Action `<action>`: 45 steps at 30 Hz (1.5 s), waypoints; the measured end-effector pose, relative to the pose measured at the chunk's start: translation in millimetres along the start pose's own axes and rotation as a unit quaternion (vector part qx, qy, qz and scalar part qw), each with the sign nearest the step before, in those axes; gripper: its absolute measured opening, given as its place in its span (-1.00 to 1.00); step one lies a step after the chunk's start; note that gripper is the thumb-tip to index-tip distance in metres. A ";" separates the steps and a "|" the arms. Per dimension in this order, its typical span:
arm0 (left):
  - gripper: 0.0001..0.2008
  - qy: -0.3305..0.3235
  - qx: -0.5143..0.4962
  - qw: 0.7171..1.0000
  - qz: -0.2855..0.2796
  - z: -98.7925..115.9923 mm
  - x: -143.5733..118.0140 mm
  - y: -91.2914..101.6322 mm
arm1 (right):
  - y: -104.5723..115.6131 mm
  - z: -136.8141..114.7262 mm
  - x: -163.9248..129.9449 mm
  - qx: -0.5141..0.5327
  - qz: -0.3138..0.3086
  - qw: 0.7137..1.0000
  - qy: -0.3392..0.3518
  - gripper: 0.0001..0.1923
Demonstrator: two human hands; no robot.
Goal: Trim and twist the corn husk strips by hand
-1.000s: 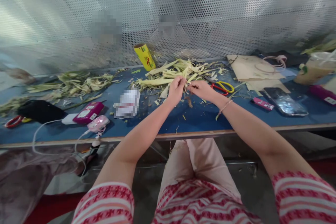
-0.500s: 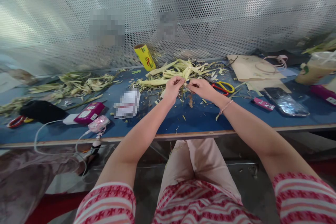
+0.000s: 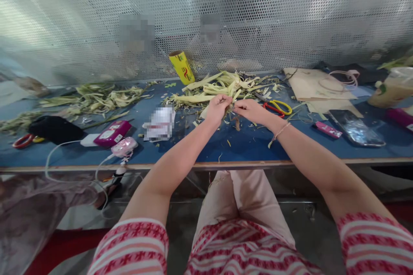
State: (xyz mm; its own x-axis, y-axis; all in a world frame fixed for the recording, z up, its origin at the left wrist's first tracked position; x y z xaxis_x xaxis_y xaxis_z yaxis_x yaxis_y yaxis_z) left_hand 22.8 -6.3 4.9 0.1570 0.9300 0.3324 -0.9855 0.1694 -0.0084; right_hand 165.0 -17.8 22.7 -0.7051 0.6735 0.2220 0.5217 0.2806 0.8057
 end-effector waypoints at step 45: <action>-0.83 0.005 -0.105 0.994 -0.027 8.5 1.9 1.2 | 3.3 13.1 1.6 0.170 0.104 0.978 -0.064 -0.80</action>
State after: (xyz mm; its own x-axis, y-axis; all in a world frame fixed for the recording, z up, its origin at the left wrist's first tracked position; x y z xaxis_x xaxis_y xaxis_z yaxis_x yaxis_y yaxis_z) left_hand 21.3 -7.1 13.6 0.2105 0.9206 0.3290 -0.9406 0.2824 -0.1883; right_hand 171.9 -6.8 18.4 -0.5128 0.8136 0.2739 0.7920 0.3252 0.5168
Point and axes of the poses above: each hand's wrist, its own x-axis towards the middle knuckle, its own y-axis out of the back of the hand, z = x × y, the point moved 2 cm from there along x, towards the middle knuckle, and after that the axes turned 12 degrees about -z, right-handed, at the moved point
